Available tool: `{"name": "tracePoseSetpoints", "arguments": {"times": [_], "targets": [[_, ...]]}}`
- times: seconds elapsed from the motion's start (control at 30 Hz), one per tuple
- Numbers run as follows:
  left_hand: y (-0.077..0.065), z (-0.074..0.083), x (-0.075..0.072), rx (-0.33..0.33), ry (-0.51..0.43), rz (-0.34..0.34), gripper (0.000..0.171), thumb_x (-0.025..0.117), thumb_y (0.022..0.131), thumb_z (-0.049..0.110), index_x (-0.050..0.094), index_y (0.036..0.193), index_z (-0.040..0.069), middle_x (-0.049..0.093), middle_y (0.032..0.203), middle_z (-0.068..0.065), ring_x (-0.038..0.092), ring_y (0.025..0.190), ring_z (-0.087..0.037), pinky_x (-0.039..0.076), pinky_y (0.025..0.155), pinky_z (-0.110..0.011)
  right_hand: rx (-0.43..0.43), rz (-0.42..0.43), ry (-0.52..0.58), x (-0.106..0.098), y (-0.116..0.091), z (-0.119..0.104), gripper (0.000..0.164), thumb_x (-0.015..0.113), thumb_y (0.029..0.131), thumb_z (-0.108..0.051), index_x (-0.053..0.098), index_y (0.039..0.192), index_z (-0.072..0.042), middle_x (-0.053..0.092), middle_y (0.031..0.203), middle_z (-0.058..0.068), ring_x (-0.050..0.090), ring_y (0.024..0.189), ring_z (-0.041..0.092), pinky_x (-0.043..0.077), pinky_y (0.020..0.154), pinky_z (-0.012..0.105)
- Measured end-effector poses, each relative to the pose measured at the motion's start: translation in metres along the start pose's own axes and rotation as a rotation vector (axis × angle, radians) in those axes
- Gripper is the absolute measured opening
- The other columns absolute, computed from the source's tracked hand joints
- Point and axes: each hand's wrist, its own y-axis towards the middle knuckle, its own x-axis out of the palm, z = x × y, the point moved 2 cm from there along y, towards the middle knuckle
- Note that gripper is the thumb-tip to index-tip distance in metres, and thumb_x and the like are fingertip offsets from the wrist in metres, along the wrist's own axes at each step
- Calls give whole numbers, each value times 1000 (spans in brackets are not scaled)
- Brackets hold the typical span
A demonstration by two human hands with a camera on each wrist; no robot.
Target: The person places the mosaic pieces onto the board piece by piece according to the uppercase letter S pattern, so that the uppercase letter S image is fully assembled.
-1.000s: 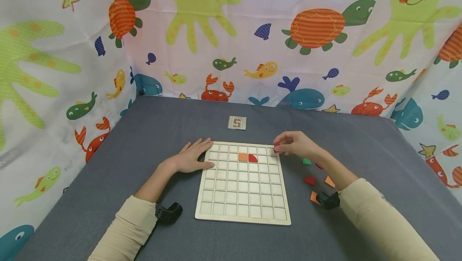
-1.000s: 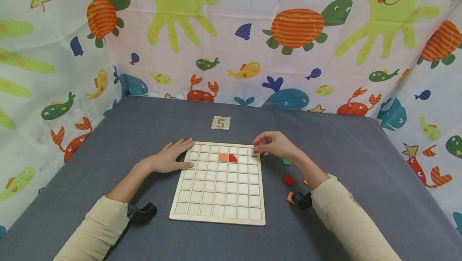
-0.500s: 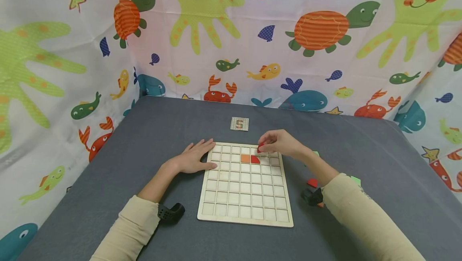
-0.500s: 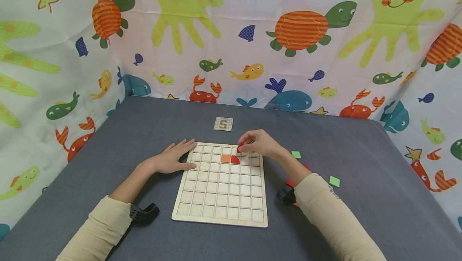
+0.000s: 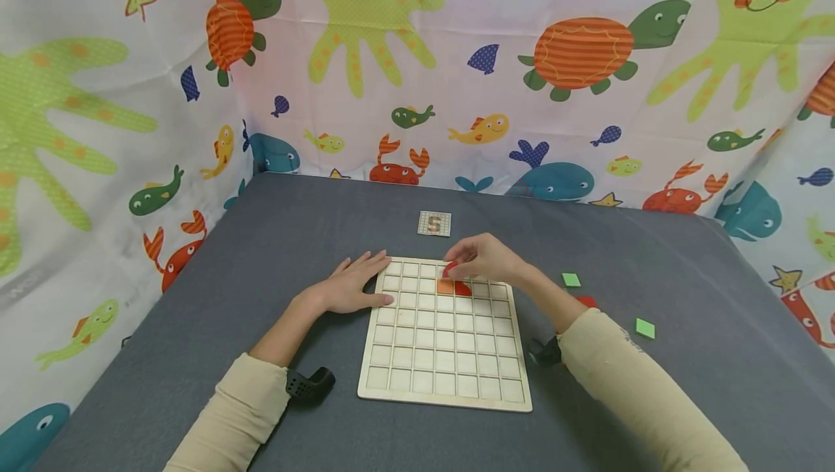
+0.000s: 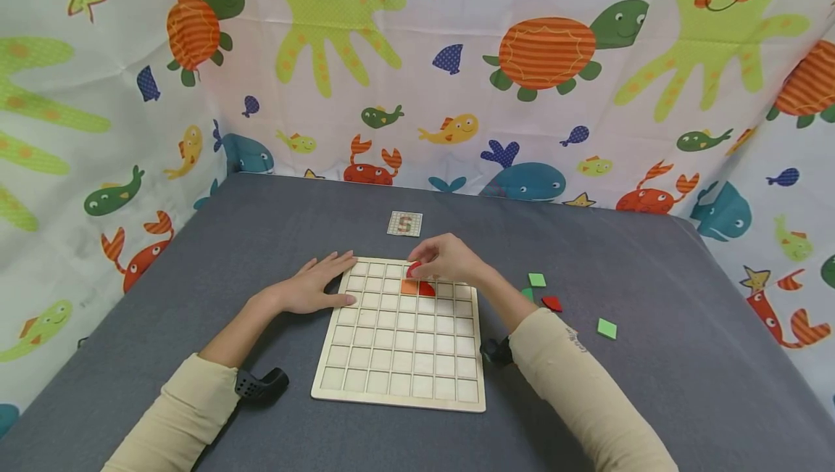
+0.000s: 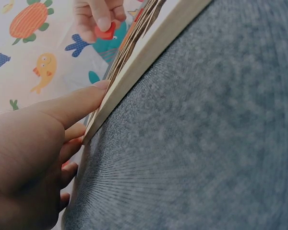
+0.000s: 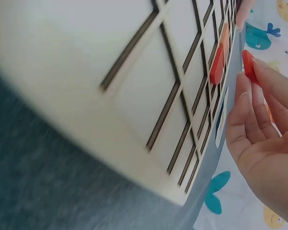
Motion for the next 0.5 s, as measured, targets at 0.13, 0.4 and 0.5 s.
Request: {"name": "tracePoseSetpoints", "arguments": {"times": [0.13,0.4,0.5], "targets": [[1,0,1,-13,7,-4,82,56,93,48,20,153,6,14,157,-12,6,143,-34,1,110,-57,-6,-3,-37,6,5,-5,21,73,85,-6,72,104,0,67,76,6,60,70,22,48,63,32],[0,3,-1,-39,14,-14,81,56,93,49,20,153,9,14,158,-10,5,144,-32,1,110,-56,-53,-24,-148,18,13,-14,18,73,84,-6,73,101,0,67,75,1,64,73,16,50,62,28],[1,3,-1,-44,13,-17,81,56,93,49,20,153,9,14,158,-9,5,144,-32,1,110,-56,-62,-28,-178,23,15,-17,17,74,83,-6,74,99,-1,67,75,-1,62,71,14,49,63,27]]}}
